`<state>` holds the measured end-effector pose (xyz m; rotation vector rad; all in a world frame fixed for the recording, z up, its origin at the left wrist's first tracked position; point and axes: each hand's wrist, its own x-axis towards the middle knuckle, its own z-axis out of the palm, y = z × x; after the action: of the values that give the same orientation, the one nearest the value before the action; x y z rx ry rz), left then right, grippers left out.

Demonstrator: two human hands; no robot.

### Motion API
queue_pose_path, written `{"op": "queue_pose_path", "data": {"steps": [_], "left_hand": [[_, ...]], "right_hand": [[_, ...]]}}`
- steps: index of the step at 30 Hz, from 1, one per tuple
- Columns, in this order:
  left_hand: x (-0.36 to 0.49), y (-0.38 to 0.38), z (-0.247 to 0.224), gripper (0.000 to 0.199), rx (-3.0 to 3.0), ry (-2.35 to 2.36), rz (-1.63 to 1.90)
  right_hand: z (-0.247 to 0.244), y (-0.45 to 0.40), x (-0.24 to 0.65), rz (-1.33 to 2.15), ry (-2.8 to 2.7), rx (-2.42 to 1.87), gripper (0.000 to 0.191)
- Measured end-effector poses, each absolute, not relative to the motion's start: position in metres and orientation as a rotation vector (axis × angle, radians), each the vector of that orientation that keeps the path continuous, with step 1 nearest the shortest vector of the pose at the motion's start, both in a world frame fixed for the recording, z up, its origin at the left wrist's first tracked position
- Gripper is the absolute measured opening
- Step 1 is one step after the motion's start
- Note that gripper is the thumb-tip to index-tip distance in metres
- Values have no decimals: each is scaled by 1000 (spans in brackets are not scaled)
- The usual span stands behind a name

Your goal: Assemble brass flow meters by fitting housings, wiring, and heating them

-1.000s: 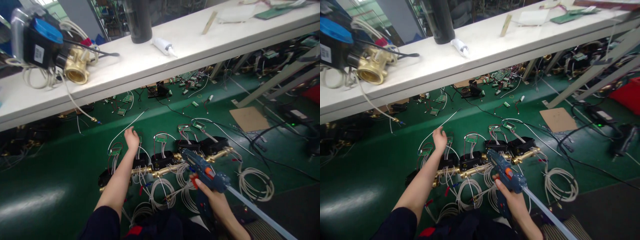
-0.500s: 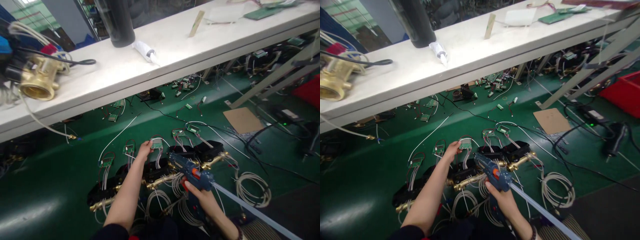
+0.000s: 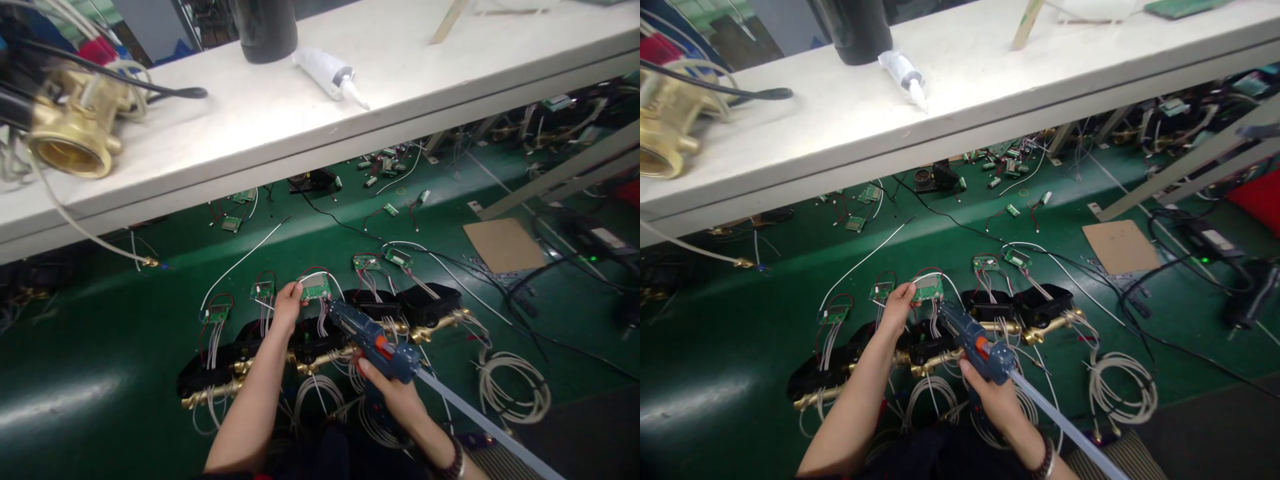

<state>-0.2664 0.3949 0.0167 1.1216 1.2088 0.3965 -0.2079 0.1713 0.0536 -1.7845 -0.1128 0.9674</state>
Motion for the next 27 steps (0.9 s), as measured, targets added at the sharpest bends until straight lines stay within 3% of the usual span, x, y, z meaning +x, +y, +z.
{"op": "queue_pose_path", "data": {"steps": [5,27], "left_hand": [[-269,391,19,26,1148,1189,412],[-272,394,16,25,1178,1175,422]], "right_hand": [[51,175,-209,971,-72,-1796,57],[48,169,-208,999,-149,-1779,45]]}}
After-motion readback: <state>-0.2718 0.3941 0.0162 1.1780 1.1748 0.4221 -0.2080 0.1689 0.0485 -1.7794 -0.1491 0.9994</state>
